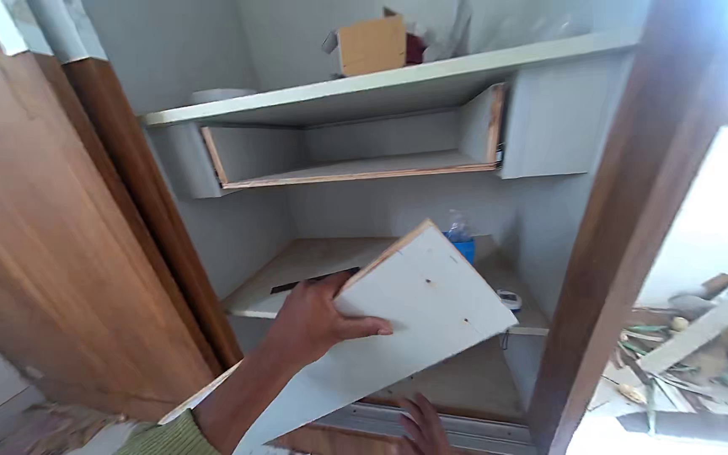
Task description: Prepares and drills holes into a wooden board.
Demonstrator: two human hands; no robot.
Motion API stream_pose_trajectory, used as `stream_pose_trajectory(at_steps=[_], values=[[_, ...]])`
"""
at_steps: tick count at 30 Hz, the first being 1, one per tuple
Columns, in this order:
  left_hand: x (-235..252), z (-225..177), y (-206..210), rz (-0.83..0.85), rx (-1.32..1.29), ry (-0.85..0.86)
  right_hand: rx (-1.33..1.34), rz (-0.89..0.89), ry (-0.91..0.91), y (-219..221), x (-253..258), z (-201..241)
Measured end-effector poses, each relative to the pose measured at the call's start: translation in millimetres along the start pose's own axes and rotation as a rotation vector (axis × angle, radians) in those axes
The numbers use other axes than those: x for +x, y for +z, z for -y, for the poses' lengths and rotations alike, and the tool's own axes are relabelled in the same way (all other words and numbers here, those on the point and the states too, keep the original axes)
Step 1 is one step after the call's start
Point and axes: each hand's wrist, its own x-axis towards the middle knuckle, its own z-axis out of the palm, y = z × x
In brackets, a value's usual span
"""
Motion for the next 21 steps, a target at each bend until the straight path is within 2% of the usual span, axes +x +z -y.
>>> stream_pose_trajectory(at_steps=[2, 5, 7, 10, 13, 17, 21], values=[[20, -34, 0, 0.153, 0.051, 0.028, 0.203, -0.016, -0.051, 47, 29, 29], [49, -71, -7, 0.333, 0.09, 0.035, 0.477, -0.229, 0.108, 84, 53, 74], [67, -81, -11, 0.349, 0.141, 0.079, 0.551, -0.271, 0.16, 88, 68, 89], [87, -85, -16, 0.255, 0.224, 0.19, 0.618, -0.225, 0.148, 95, 102, 97], [98, -64, -32, 0.099, 0.294, 0.279, 0.678, -0.17, 0.127, 106, 144, 117], [95, 4, -60, -0.114, 0.474, 0.284, 0.715, -0.167, 0.113, 118, 194, 146], [96, 60, -66, -0.112, 0.686, 0.161, 0.757, -0.238, 0.065, 128, 231, 168]])
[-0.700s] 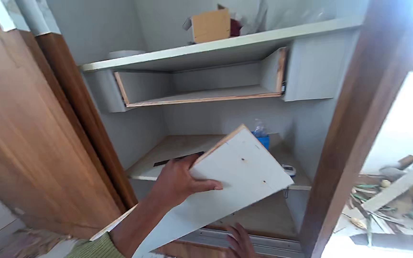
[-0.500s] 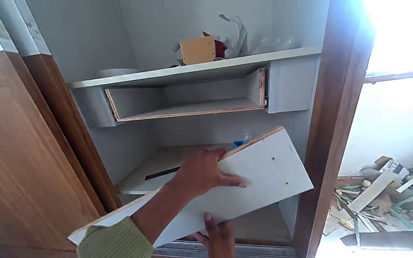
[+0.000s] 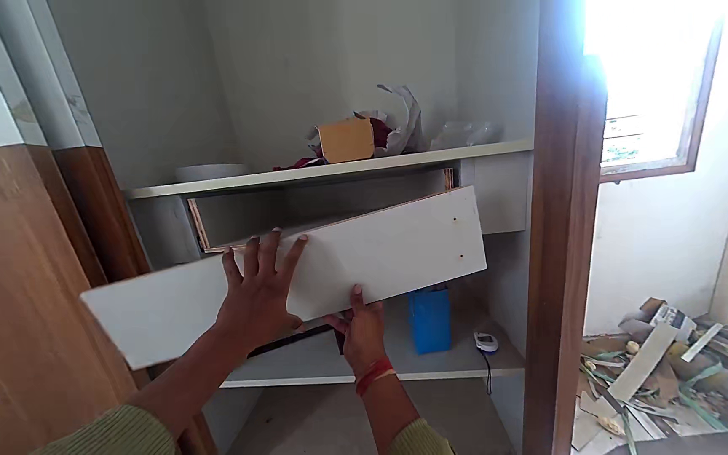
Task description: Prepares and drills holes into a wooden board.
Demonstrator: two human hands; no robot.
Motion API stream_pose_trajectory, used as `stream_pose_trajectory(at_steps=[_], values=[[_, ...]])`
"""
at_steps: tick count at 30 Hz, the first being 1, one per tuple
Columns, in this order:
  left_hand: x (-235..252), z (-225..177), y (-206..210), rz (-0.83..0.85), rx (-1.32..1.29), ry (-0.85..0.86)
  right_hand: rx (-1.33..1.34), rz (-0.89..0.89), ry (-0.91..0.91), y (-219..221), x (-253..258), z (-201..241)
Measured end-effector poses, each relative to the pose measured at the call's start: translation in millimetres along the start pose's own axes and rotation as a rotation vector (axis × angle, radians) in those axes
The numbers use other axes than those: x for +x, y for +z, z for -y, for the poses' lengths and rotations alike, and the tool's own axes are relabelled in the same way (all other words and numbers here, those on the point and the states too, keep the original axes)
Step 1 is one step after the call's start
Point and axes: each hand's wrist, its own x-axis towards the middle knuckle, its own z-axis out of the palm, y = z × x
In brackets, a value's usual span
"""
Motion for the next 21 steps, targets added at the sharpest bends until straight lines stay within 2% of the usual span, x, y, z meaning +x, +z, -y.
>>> stream_pose_trajectory(at_steps=[2, 5, 8, 12, 21], values=[[9, 12, 11, 0.038, 0.087, 0.008, 0.038, -0.004, -0.021, 10, 13, 3], [36, 23, 17, 0.009, 0.171, 0.073, 0.037, -0.002, -0.048, 24, 32, 7], [63, 37, 20, -0.039, 0.178, 0.13, 0.015, 0.037, -0.06, 38, 50, 12], [88, 47, 16, -0.019, 0.198, 0.134, 0.033, 0.054, -0.06, 56, 67, 20], [105, 50, 32, -0.063, 0.177, 0.178, -0.04, 0.052, -0.092, 52, 76, 25]])
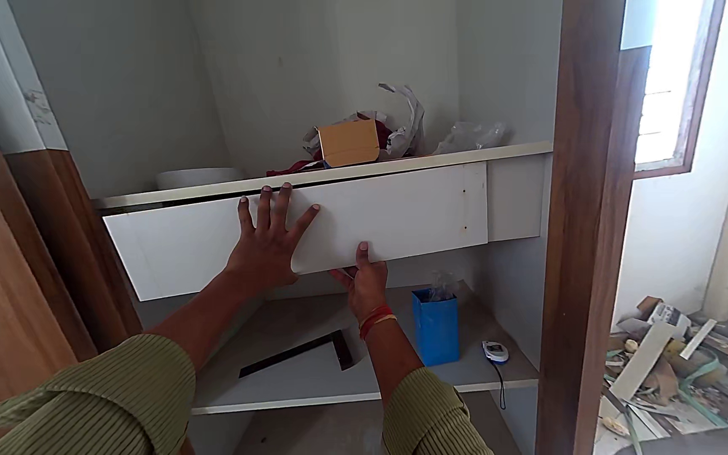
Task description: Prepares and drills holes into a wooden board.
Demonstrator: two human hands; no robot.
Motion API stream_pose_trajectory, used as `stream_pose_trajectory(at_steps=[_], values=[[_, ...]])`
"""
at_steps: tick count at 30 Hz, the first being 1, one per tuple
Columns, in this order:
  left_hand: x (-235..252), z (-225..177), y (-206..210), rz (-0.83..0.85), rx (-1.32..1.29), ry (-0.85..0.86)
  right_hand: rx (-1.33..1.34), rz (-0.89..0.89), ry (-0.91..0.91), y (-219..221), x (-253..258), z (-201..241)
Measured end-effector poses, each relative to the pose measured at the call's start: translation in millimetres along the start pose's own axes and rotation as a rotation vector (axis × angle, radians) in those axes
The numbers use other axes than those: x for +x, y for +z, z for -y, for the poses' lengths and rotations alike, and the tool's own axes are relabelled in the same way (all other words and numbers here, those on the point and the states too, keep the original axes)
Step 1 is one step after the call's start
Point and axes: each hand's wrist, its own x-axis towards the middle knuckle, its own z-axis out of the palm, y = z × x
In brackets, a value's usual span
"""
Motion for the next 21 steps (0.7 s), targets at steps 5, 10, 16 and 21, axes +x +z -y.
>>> stream_pose_trajectory(at_steps=[5, 10, 16, 21], values=[[-18, 2, -2, -0.046, -0.051, 0.045, 0.016, 0.0, -0.017, -12, -16, -10], [-51, -8, -42, -0.113, -0.5, -0.091, 0.018, 0.0, -0.1, -60, -72, -18], [-134, -58, -57, 0.087, -0.972, -0.47, -0.407, 0.121, -0.13, -106, -131, 12], [-214, -117, -46, -0.353, -1.31, -0.787, -0.712, 0.324, -0.21, -121, -156, 41]])
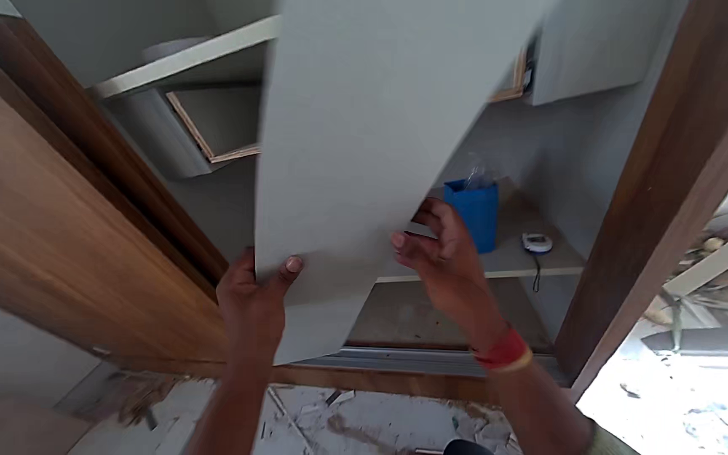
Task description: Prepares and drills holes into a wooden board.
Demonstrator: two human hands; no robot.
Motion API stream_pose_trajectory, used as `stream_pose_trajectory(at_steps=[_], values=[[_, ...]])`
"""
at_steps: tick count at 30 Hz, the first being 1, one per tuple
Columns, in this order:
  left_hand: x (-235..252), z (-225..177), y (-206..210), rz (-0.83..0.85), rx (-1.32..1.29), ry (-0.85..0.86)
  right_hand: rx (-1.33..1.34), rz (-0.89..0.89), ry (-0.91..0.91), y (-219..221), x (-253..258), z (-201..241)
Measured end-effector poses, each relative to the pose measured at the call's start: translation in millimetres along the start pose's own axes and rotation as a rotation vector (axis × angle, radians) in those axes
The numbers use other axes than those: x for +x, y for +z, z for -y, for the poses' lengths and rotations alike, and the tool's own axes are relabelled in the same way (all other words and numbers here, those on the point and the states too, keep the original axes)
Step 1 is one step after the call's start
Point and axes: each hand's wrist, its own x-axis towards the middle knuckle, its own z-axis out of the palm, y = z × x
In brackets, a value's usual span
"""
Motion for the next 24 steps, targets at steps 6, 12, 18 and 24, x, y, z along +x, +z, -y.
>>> stream_pose_trajectory(at_steps=[6, 12, 18, 24], values=[[-51, 5, -3, -0.403, -0.382, -0.187, -0.461, -0.386, 0.232, -60, -138, -105], [-96, 14, -2, -0.474, -0.691, -0.405, -0.305, -0.315, 0.365, -60, -185, -158], [-159, 53, 8, -0.591, -0.806, -0.752, -0.058, -0.314, 0.078, -66, -159, -128], [-244, 88, 29, -0.464, -0.721, -1.237, -0.426, -0.318, 0.255, -114, -225, -174]])
